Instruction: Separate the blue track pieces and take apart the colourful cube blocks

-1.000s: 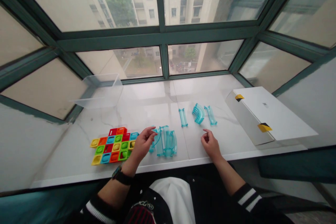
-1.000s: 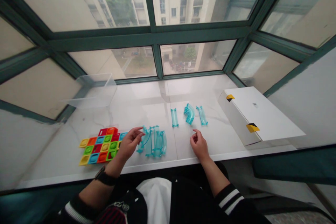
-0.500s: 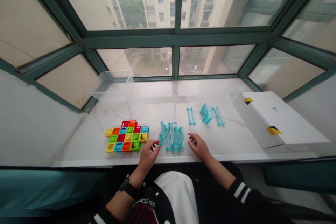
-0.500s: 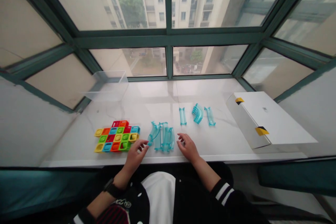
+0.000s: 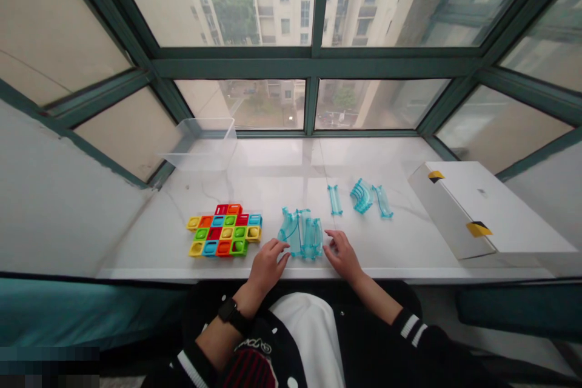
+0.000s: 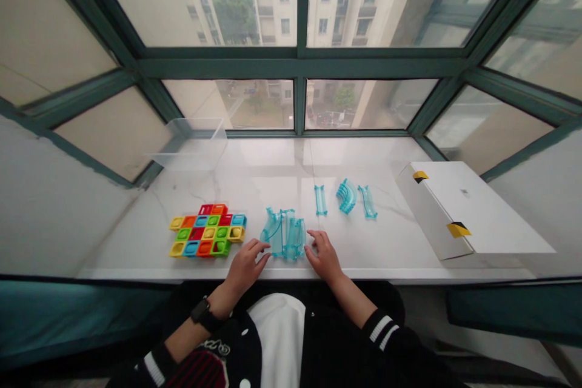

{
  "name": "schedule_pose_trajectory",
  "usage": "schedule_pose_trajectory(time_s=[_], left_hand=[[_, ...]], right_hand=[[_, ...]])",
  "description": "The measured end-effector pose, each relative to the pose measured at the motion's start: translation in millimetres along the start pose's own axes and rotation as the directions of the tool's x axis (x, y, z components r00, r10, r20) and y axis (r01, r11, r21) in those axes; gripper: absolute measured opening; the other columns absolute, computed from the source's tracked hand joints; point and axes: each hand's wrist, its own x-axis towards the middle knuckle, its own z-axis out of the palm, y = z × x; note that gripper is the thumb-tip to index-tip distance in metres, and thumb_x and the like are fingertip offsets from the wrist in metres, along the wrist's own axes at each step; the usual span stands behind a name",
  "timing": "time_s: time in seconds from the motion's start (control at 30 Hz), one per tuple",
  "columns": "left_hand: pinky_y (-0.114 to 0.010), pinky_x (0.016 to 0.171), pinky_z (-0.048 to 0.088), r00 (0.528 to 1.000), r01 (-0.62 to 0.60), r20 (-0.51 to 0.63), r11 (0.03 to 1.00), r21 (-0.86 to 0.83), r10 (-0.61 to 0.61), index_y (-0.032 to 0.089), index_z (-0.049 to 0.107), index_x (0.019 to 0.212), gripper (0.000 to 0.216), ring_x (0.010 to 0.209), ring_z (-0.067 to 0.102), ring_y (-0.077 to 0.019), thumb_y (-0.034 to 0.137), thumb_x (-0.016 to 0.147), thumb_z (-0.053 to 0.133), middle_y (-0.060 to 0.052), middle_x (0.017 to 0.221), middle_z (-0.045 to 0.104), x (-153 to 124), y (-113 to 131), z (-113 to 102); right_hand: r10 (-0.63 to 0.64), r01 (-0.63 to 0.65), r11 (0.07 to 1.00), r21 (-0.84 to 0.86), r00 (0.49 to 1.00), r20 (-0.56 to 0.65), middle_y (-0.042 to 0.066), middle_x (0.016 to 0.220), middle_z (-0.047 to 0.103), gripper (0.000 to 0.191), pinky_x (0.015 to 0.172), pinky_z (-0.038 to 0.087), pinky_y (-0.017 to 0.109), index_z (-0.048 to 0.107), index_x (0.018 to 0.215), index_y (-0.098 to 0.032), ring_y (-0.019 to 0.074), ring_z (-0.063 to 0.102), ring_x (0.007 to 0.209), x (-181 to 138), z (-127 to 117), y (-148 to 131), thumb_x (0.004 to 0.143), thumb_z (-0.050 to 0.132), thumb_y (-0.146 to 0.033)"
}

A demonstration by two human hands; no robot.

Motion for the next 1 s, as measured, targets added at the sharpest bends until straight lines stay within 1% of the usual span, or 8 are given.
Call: schedule_pose_trajectory(time_s=[0.23, 0.37, 0.43, 0.5, 0.6, 0.67, 0.8, 1.0], left_hand=[[-0.041, 0.098, 0.052, 0.996, -0.030, -0.084, 0.997, 0.064, 0.035, 0.024, 0.070, 0.109, 0.016, 0.106, 0.062, -0.0245, 0.026, 0.097, 0.061, -0.007, 0.107, 0.063, 15.1, -4.1, -4.0], [-0.046, 0.105, 0.049, 0.994, -0.033, -0.105, 0.996, 0.088, 0.042, 0.024, 0.071, 0.110, 0.017, 0.115, 0.059, -0.0270, 0.025, 0.094, 0.064, -0.009, 0.122, 0.061, 17.5, -4.3, 0.5], [-0.047, 0.106, 0.048, 0.995, -0.047, -0.081, 0.995, 0.087, 0.054, 0.024, 0.071, 0.110, 0.017, 0.117, 0.059, -0.0277, 0.025, 0.095, 0.064, -0.009, 0.124, 0.061, 16.2, -1.5, 3.2], [-0.044, 0.105, 0.049, 0.997, -0.073, -0.032, 0.995, 0.065, 0.075, 0.025, 0.071, 0.111, 0.017, 0.115, 0.060, -0.0270, 0.025, 0.095, 0.064, -0.008, 0.120, 0.064, 14.1, 3.2, 5.9], [-0.039, 0.099, 0.052, 0.994, -0.098, 0.057, 0.995, 0.014, 0.097, 0.027, 0.070, 0.115, 0.020, 0.109, 0.064, -0.0250, 0.025, 0.097, 0.061, -0.007, 0.113, 0.067, 11.4, 11.0, 10.4], [-0.037, 0.095, 0.054, 0.991, -0.095, 0.098, 0.995, 0.007, 0.094, 0.028, 0.069, 0.121, 0.025, 0.104, 0.066, -0.0240, 0.026, 0.098, 0.060, -0.006, 0.112, 0.067, 10.9, 15.0, 13.5], [-0.034, 0.089, 0.055, 0.984, -0.082, 0.163, 0.993, 0.080, 0.068, 0.030, 0.064, 0.135, 0.036, 0.100, 0.067, -0.0230, 0.026, 0.099, 0.060, -0.007, 0.115, 0.067, 12.4, 19.1, 17.9], [-0.032, 0.085, 0.055, 0.965, -0.071, 0.260, 0.982, 0.177, 0.023, 0.031, 0.062, 0.134, 0.038, 0.099, 0.068, -0.0226, 0.021, 0.097, 0.061, -0.007, 0.116, 0.066, 13.7, 21.3, 19.6]], right_hand=[[0.001, -0.001, 1.000, 0.013, 1.000, 0.009, 0.010, 0.120, 0.061, 0.041, 0.081, 0.059, 0.040, 0.055, 0.137, -0.027, 0.0218, 0.064, 0.088, 1.2, -1.2, -0.7, 0.096, 0.058, -0.029], [-0.004, 0.004, 1.000, 0.005, 1.000, 0.024, 0.009, 0.119, 0.061, 0.041, 0.081, 0.059, 0.039, 0.058, 0.136, -0.027, 0.0207, 0.065, 0.086, 1.6, -2.7, -2.7, 0.095, 0.058, -0.029], [-0.007, 0.007, 1.000, 0.002, 0.999, 0.035, 0.009, 0.121, 0.061, 0.041, 0.085, 0.059, 0.039, 0.059, 0.136, -0.028, 0.0203, 0.066, 0.087, 1.3, -3.2, -3.5, 0.096, 0.059, -0.029], [-0.011, 0.011, 1.000, 0.007, 0.999, 0.049, 0.009, 0.123, 0.060, 0.041, 0.089, 0.059, 0.040, 0.059, 0.137, -0.029, 0.0199, 0.066, 0.087, 0.8, -3.6, -3.9, 0.096, 0.061, -0.030], [-0.038, 0.037, 0.999, 0.014, 0.995, 0.087, 0.009, 0.125, 0.058, 0.047, 0.092, 0.058, 0.042, 0.058, 0.142, -0.031, 0.0198, 0.065, 0.089, 0.5, -4.1, -3.8, 0.095, 0.064, -0.032], [-0.077, 0.077, 0.997, 0.006, 0.990, 0.121, 0.009, 0.123, 0.058, 0.053, 0.094, 0.058, 0.043, 0.057, 0.145, -0.033, 0.0218, 0.065, 0.094, 0.6, -4.3, -3.1, 0.093, 0.067, -0.033], [-0.136, 0.143, 0.989, -0.036, 0.977, 0.162, 0.009, 0.117, 0.059, 0.059, 0.097, 0.057, 0.047, 0.056, 0.148, -0.036, 0.0266, 0.063, 0.106, 1.0, -3.8, -0.5, 0.091, 0.072, -0.038], [-0.149, 0.159, 0.986, -0.055, 0.977, 0.153, 0.009, 0.118, 0.060, 0.059, 0.098, 0.057, 0.047, 0.059, 0.147, -0.036, 0.0269, 0.063, 0.107, 1.4, -2.5, 1.5, 0.089, 0.074, -0.038]])
